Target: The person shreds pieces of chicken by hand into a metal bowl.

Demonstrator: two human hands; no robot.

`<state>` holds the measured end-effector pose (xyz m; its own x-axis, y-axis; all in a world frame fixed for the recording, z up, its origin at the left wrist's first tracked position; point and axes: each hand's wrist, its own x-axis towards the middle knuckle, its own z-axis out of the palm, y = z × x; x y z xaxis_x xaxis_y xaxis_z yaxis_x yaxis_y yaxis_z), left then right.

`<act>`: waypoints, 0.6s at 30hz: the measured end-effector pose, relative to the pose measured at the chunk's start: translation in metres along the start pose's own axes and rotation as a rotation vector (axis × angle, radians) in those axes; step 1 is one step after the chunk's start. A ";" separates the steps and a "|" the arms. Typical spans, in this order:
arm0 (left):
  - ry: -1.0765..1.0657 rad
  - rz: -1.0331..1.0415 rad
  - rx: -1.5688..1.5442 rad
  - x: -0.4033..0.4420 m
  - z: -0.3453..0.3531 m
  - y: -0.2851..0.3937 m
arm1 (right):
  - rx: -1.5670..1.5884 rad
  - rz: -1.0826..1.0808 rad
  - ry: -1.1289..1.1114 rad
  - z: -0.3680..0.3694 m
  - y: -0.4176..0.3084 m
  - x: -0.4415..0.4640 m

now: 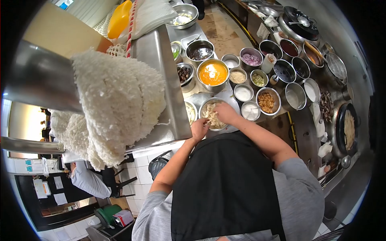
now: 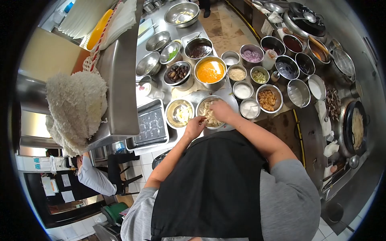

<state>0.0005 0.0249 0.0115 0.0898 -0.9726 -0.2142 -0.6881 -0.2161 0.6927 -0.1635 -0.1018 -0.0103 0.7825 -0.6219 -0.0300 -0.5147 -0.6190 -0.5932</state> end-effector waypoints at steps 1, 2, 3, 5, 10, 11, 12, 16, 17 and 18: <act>-0.006 0.002 0.004 0.000 0.002 -0.003 | -0.160 -0.070 -0.038 0.002 -0.007 -0.001; 0.015 -0.004 -0.045 0.002 0.005 -0.006 | -0.157 -0.065 -0.034 0.007 -0.012 -0.001; 0.036 -0.009 -0.093 0.002 0.005 -0.004 | -0.215 -0.073 -0.108 0.014 -0.017 -0.002; 0.010 -0.020 -0.058 0.000 0.004 0.000 | -0.270 -0.078 -0.179 0.022 -0.023 -0.004; 0.013 0.006 -0.024 -0.001 0.006 -0.003 | -0.274 -0.106 -0.074 0.025 -0.020 -0.001; 0.018 0.000 -0.037 0.000 0.007 -0.004 | -0.278 -0.110 -0.074 0.030 -0.010 0.006; 0.023 -0.009 -0.050 -0.001 0.008 -0.004 | -0.206 -0.118 -0.115 0.043 0.007 0.016; 0.064 0.005 -0.097 -0.003 0.009 -0.005 | 0.037 -0.071 -0.225 0.011 0.017 0.032; 0.076 0.014 -0.088 -0.002 0.012 -0.010 | 0.119 -0.124 -0.185 -0.005 0.014 0.027; 0.090 0.024 -0.079 -0.001 0.011 -0.009 | 0.117 -0.122 -0.186 -0.010 0.019 0.027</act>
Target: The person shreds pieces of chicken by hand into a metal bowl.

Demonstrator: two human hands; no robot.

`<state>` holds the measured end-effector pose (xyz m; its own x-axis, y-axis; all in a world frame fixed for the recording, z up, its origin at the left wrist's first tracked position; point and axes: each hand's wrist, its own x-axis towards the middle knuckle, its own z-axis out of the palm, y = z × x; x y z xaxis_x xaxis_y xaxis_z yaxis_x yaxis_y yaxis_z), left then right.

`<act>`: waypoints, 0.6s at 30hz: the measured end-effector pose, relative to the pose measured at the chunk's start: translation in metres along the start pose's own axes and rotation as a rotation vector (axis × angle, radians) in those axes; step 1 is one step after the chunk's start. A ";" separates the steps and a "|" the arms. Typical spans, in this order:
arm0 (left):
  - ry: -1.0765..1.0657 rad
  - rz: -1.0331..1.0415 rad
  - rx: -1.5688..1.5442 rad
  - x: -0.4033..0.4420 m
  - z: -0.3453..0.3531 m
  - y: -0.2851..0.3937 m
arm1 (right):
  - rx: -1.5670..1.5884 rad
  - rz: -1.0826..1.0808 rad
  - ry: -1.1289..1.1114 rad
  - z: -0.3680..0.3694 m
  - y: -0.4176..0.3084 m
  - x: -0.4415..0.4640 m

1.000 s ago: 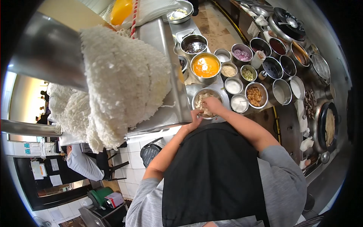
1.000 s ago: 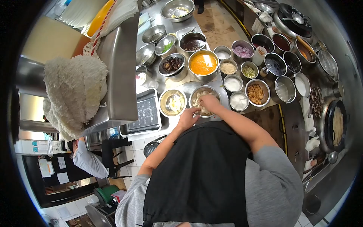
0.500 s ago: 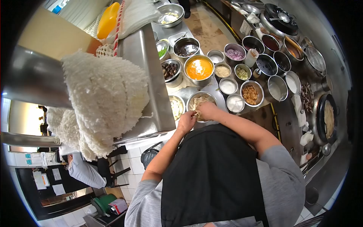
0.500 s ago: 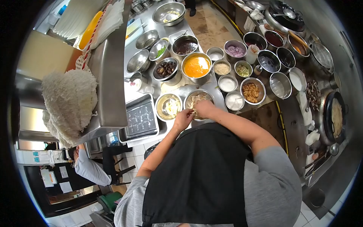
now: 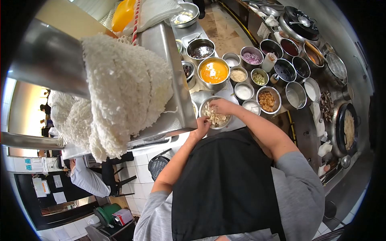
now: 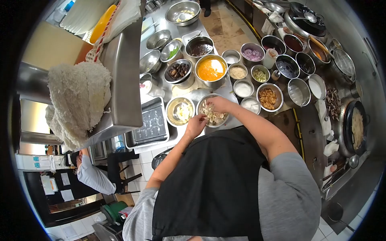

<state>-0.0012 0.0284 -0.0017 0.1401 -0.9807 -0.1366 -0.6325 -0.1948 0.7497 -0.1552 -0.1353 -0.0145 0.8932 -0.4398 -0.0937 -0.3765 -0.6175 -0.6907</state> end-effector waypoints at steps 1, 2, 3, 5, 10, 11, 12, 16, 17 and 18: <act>-0.031 -0.018 -0.001 0.002 -0.002 0.002 | 0.078 -0.035 0.021 -0.004 0.003 -0.001; -0.030 -0.018 -0.002 0.003 -0.003 0.004 | 0.156 -0.071 0.042 -0.006 0.004 -0.002; -0.021 -0.008 -0.036 0.004 -0.004 0.005 | 0.155 -0.072 0.041 -0.011 -0.002 -0.003; -0.013 0.002 -0.072 0.007 -0.004 0.010 | 0.355 0.219 -0.145 -0.025 -0.020 -0.010; -0.039 -0.092 -0.432 0.019 0.000 0.017 | 0.799 0.307 -0.084 0.001 -0.010 -0.017; -0.041 -0.091 -0.430 0.020 0.001 0.018 | 0.940 0.315 -0.033 0.005 -0.010 -0.019; -0.068 -0.145 -0.521 0.021 0.002 0.019 | 0.942 0.315 -0.030 0.011 -0.008 -0.019; -0.041 -0.209 -0.659 0.028 0.014 0.007 | 1.154 0.216 0.052 0.021 -0.015 -0.031; -0.059 -0.217 -0.695 0.030 0.017 0.001 | 1.215 0.182 0.100 0.020 -0.021 -0.034; -0.064 -0.217 -0.693 0.030 0.017 0.003 | 1.217 0.183 0.105 0.020 -0.024 -0.035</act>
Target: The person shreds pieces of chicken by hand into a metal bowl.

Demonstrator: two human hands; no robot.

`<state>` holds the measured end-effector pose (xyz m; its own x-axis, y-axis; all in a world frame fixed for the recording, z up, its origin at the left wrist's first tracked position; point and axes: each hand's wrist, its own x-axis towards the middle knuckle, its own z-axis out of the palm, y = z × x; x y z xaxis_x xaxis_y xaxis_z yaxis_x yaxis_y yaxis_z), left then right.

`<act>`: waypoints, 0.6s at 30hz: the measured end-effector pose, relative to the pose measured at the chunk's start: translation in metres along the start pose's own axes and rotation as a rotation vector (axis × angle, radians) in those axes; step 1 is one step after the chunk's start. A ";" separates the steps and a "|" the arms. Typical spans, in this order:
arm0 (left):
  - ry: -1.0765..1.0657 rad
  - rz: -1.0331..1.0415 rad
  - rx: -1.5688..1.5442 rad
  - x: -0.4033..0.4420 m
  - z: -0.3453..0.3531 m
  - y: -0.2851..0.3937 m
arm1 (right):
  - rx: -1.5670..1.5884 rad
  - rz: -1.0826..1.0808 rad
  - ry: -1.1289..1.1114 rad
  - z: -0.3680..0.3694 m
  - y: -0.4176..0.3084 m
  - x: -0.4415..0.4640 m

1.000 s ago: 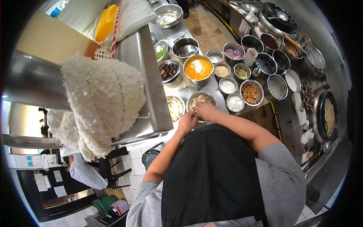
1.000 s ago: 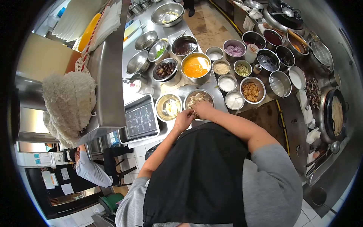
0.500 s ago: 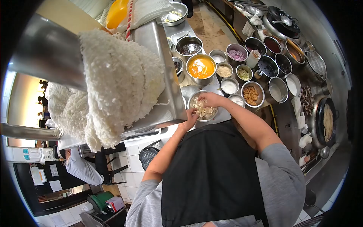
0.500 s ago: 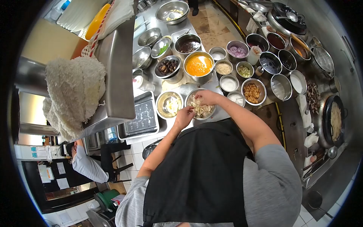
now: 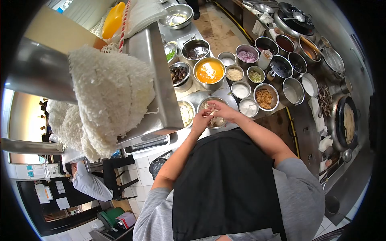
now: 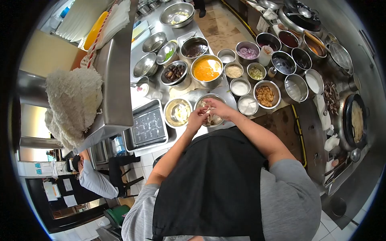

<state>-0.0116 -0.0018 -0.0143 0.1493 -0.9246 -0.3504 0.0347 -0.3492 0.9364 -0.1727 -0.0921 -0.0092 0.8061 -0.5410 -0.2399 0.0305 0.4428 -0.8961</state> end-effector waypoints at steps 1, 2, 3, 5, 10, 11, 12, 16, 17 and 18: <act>-0.003 0.025 0.062 0.000 0.001 0.002 | -0.006 -0.034 0.012 0.002 -0.001 -0.001; -0.006 0.051 0.123 -0.001 0.002 0.004 | -0.013 -0.068 0.024 0.004 -0.002 -0.003; -0.009 0.050 0.126 -0.001 0.003 0.006 | -0.011 -0.070 0.027 0.004 -0.002 -0.004; 0.020 0.015 0.158 -0.002 0.004 0.012 | 0.044 -0.037 0.077 0.005 -0.001 -0.006; 0.072 0.037 -0.002 0.000 -0.004 0.007 | -0.321 -0.050 0.206 -0.005 0.005 -0.002; 0.067 0.010 -0.086 -0.001 -0.005 0.006 | -0.583 -0.111 0.219 -0.002 -0.002 -0.006; 0.062 -0.016 -0.170 -0.003 -0.005 0.006 | -0.584 -0.110 0.218 0.001 -0.003 -0.008; 0.075 -0.071 -0.318 -0.004 -0.002 0.008 | -0.743 -0.178 0.276 0.012 -0.012 -0.014; 0.080 -0.063 -0.338 -0.005 -0.001 0.009 | -0.800 -0.183 0.274 0.013 -0.015 -0.015; 0.085 -0.055 -0.358 -0.005 -0.001 0.010 | -0.801 -0.183 0.272 0.013 -0.014 -0.014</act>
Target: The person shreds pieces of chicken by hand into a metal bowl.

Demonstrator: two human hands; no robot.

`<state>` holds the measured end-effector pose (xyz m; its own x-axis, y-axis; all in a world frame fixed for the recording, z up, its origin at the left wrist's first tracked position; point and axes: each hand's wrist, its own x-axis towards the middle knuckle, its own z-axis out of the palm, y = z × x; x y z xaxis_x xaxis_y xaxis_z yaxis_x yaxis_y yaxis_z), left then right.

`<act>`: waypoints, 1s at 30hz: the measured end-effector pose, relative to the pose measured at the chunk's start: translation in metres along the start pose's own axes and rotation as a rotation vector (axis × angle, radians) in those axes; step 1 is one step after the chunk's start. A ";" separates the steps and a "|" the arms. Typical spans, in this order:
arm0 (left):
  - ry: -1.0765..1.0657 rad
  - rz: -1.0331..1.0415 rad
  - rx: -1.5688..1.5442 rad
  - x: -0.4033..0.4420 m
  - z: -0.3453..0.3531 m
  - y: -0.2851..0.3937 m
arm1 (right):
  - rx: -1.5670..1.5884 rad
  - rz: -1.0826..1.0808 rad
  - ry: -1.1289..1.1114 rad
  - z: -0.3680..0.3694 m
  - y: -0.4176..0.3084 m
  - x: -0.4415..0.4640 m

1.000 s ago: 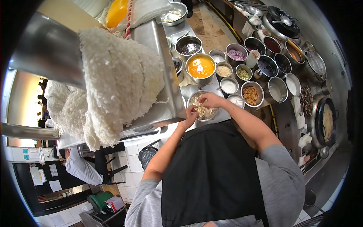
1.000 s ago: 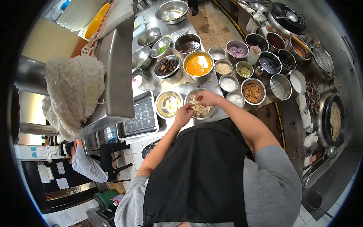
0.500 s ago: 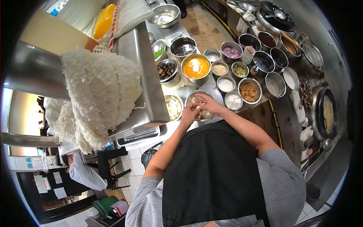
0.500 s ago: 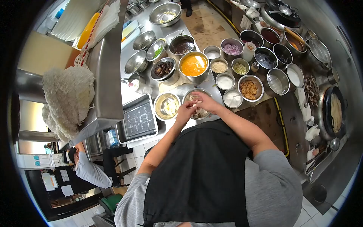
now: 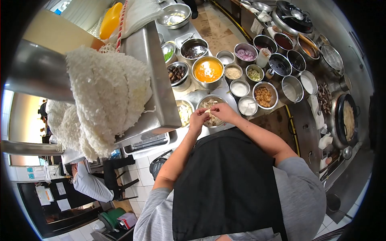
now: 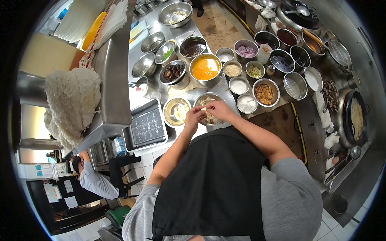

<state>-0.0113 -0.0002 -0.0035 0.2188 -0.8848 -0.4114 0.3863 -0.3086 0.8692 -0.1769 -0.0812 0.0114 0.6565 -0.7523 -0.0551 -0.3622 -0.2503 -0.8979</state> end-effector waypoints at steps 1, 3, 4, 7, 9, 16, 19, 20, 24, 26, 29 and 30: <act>0.001 0.001 -0.002 -0.001 0.000 0.001 | -0.022 -0.018 0.004 0.000 0.001 0.000; -0.050 0.012 0.090 -0.002 -0.002 0.001 | -0.043 -0.037 0.005 0.001 0.003 0.000; -0.049 0.012 0.089 -0.003 -0.003 0.000 | -0.033 -0.030 -0.020 0.000 0.004 0.001; -0.052 -0.024 0.120 -0.004 -0.005 0.001 | -0.049 -0.039 -0.053 -0.002 0.003 0.003; -0.081 -0.023 0.098 -0.005 -0.006 0.001 | -0.072 -0.053 -0.060 -0.004 0.002 0.004; -0.084 -0.025 0.098 -0.006 -0.004 0.003 | -0.094 -0.053 -0.071 -0.005 -0.002 0.003; -0.088 0.002 0.121 -0.005 -0.005 0.004 | -0.092 -0.029 -0.027 0.000 -0.005 0.003; -0.081 0.003 0.120 -0.005 -0.004 0.004 | -0.093 -0.018 -0.001 0.002 -0.006 0.003; -0.054 0.002 0.117 -0.006 -0.002 0.004 | -0.036 0.029 0.031 0.005 -0.010 0.000; -0.049 0.004 0.115 -0.006 -0.002 0.003 | -0.082 0.057 0.063 0.005 -0.018 -0.002; -0.059 -0.005 0.099 -0.004 -0.004 -0.007 | -0.094 -0.068 0.138 0.020 0.007 0.003; -0.066 -0.013 0.090 -0.003 -0.004 -0.010 | -0.094 -0.075 0.127 0.023 0.015 0.006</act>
<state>-0.0122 0.0068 -0.0125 0.1536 -0.9005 -0.4069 0.3058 -0.3482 0.8861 -0.1630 -0.0748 -0.0121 0.5974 -0.7988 0.0710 -0.3801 -0.3600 -0.8520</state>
